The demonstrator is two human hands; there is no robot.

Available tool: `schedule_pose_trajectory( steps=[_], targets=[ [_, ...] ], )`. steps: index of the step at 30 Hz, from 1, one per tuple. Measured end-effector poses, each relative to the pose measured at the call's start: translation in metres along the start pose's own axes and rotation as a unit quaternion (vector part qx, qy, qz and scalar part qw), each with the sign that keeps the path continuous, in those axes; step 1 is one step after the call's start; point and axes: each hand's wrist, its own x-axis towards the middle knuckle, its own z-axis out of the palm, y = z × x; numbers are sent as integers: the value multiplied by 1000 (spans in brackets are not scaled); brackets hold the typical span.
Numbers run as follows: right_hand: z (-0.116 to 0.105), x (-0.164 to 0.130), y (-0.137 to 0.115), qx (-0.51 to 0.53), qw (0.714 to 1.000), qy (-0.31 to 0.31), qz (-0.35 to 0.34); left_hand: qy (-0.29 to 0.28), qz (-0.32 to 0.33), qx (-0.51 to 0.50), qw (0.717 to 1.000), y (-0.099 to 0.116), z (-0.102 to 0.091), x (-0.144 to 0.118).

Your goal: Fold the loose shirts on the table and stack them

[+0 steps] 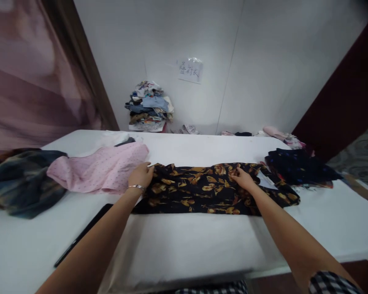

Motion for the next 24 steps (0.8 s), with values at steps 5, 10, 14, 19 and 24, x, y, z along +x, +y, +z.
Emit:
schedule_pose_trajectory(
  steps=[5,10,14,19,24],
  targets=[
    [-4,9,18,-40,994,96,-44,-44,34,22,998,-6,21,20],
    [-9,15,31,104,983,143,-55,-94,1,46,994,7,32,28],
    [-6,16,34,258,954,151,29,-73,-16,43,996,13,13,30],
    [1,19,40,222,963,148,34,-98,-56,33,993,0,-6,30],
    [-1,13,38,202,970,121,64,-85,-42,15,995,-14,-6,11]
  ],
)
